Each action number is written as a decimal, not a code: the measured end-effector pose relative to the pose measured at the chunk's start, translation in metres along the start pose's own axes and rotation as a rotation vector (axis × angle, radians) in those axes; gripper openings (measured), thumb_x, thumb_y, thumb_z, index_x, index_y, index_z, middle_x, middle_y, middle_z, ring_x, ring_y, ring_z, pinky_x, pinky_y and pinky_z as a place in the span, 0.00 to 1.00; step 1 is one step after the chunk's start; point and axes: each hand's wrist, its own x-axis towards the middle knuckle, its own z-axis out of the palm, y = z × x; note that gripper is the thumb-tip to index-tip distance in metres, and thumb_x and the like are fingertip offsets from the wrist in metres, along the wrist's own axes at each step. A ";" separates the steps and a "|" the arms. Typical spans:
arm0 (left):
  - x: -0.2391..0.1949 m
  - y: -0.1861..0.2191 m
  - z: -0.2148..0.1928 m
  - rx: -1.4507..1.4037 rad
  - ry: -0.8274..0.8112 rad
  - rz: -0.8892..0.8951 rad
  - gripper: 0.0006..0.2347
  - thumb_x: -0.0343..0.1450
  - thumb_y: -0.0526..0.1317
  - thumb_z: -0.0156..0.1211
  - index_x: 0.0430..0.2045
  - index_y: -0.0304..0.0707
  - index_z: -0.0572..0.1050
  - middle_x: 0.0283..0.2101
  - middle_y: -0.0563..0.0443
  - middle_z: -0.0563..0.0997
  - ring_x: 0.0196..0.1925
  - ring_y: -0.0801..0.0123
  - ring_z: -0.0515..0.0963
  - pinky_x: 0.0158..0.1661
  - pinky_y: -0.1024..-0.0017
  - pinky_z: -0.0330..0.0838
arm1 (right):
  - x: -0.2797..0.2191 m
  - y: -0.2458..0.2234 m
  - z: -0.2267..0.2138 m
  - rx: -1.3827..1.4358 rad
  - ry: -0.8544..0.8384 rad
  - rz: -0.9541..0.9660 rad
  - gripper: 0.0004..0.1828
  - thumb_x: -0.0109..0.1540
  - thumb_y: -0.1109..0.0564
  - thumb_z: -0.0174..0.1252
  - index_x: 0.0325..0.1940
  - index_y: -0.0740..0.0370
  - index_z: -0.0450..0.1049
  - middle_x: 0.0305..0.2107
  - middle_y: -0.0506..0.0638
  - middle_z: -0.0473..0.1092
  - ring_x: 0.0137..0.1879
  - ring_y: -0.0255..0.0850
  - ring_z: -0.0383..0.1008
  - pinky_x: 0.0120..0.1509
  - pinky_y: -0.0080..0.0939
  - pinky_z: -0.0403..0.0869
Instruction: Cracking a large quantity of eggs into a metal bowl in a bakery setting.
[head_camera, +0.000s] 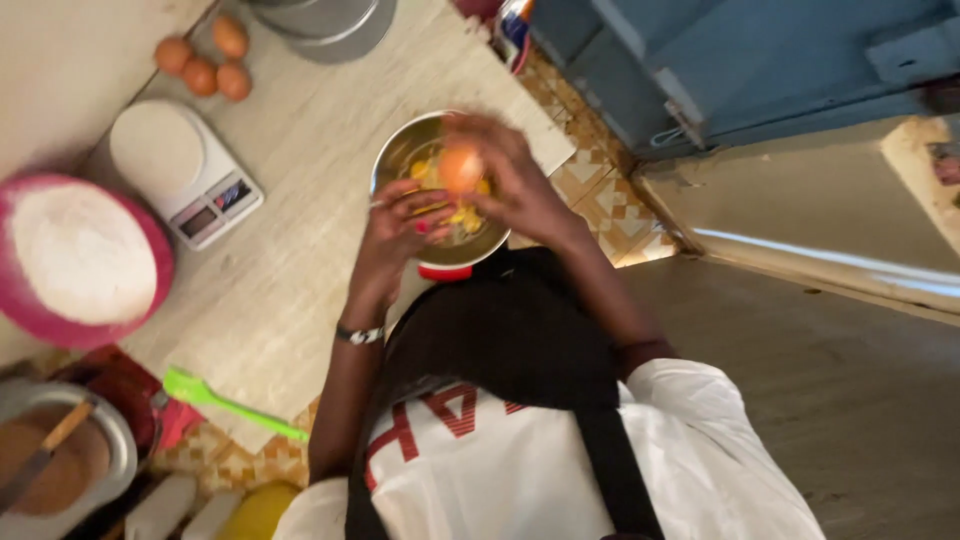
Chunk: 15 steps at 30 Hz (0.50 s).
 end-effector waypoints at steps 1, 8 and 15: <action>-0.002 0.008 0.003 0.001 -0.012 0.003 0.26 0.60 0.38 0.65 0.48 0.41 0.56 0.51 0.34 0.68 0.51 0.48 0.72 0.48 0.60 0.71 | 0.006 0.007 -0.009 -0.011 0.006 -0.002 0.28 0.59 0.46 0.57 0.53 0.68 0.58 0.51 0.68 0.56 0.56 0.66 0.56 0.58 0.61 0.56; -0.012 0.050 0.009 0.219 0.289 0.091 0.13 0.69 0.45 0.46 0.43 0.40 0.59 0.45 0.39 0.73 0.46 0.59 0.77 0.42 0.70 0.75 | 0.011 0.209 -0.021 -0.381 0.570 0.350 0.36 0.63 0.42 0.63 0.65 0.48 0.49 0.62 0.50 0.45 0.69 0.47 0.44 0.71 0.46 0.51; -0.009 0.023 -0.061 0.692 0.523 0.237 0.15 0.68 0.37 0.53 0.46 0.39 0.58 0.45 0.46 0.70 0.48 0.69 0.72 0.43 0.76 0.70 | -0.039 0.252 -0.021 -0.281 0.502 0.359 0.26 0.62 0.56 0.58 0.61 0.60 0.57 0.56 0.57 0.58 0.63 0.49 0.56 0.67 0.46 0.53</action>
